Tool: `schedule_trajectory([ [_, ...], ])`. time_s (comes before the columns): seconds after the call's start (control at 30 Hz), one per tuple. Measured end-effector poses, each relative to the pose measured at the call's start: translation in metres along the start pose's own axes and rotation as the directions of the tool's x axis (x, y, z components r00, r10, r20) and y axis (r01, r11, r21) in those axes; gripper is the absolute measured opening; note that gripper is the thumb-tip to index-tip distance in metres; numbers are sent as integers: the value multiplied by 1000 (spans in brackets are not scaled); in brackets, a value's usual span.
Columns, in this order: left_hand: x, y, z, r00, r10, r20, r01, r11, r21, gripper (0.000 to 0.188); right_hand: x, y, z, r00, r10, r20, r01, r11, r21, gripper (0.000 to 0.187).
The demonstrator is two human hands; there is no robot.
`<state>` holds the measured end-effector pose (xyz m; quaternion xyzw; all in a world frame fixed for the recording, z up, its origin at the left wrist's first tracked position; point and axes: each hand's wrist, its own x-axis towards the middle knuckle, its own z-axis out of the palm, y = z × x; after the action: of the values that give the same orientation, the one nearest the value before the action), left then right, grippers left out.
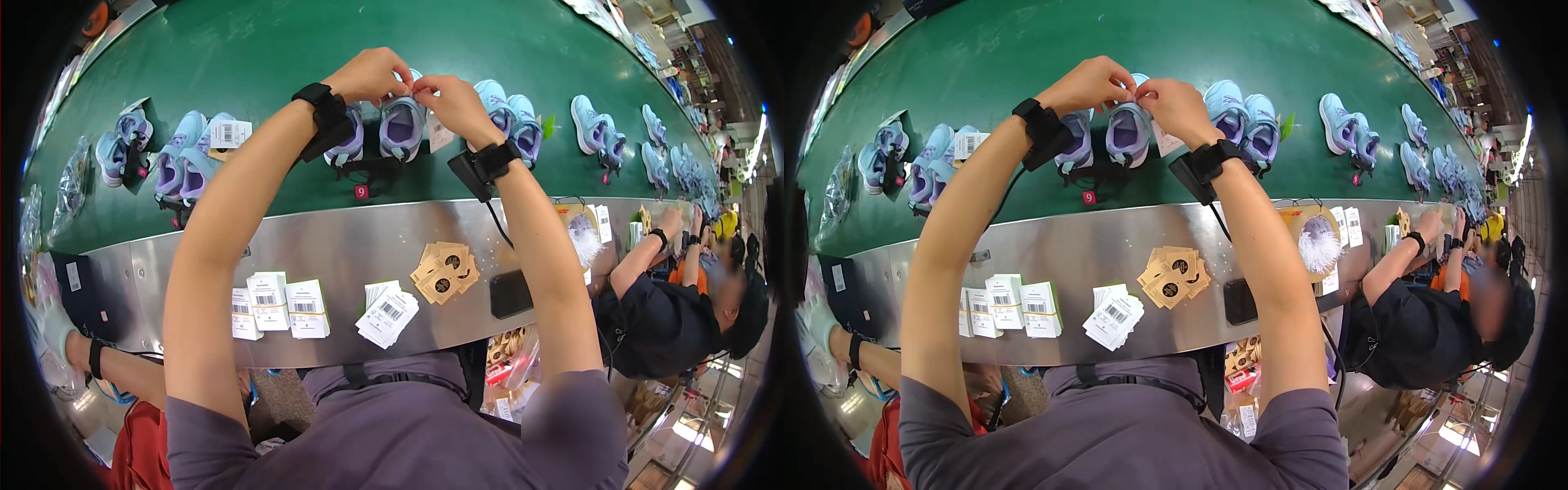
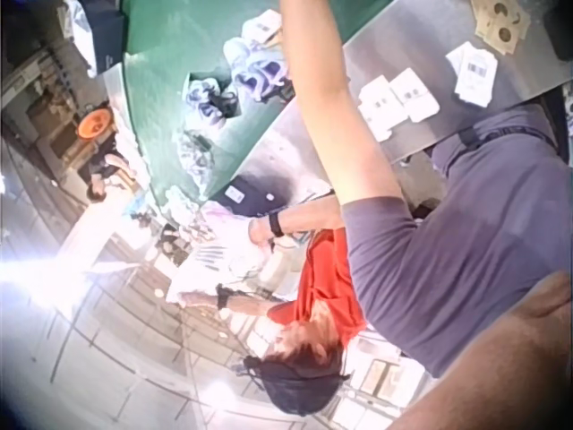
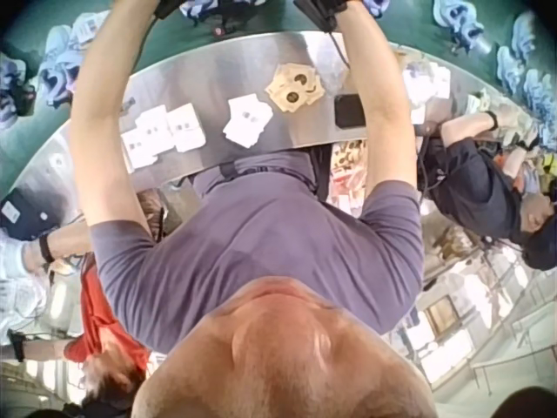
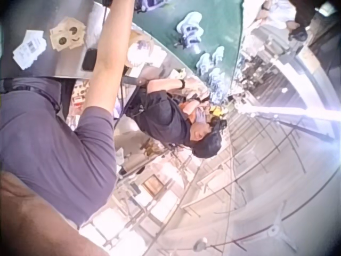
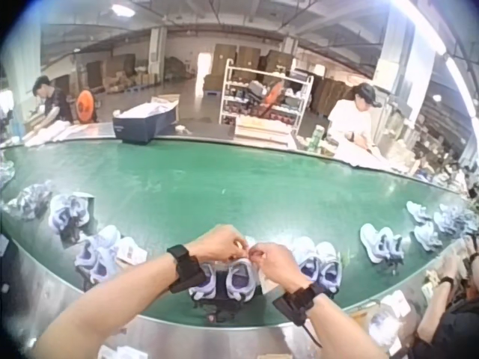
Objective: The person stands at a green conveyor belt in a warehouse and attaches price tags to a series of light blue and purple sneakers. They pick up a tag from a stack, peel the backing, and affix it to the shoe's tongue or side before moving the shoe down the line.
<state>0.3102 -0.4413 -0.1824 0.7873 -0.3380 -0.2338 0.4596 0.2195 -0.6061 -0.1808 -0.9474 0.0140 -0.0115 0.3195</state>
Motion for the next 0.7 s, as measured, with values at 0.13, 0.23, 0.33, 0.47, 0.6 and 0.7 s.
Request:
schedule_trajectory([
  [0.13,7,-9,6,993,119,-18,-116,986,121,9,9,7,7,977,-206,-59,183,944,-273,16],
  [0.23,7,-11,18,980,180,-84,-128,894,429,12,9,0,7,960,-204,-194,143,947,-287,14],
  [0.33,6,-15,26,961,208,-180,-102,877,469,15,17,9,-17,972,-153,-176,119,974,-192,14],
  [0.47,-3,-3,13,994,-83,-75,75,992,-99,15,12,9,-34,980,-113,163,157,943,-293,14],
  [0.6,-11,-11,13,983,-179,51,169,742,-649,22,9,-1,-37,955,-41,293,74,992,-103,15],
  [0.7,-18,-17,17,990,-139,1,75,527,-847,23,9,-4,-38,931,57,360,-153,958,244,21],
])
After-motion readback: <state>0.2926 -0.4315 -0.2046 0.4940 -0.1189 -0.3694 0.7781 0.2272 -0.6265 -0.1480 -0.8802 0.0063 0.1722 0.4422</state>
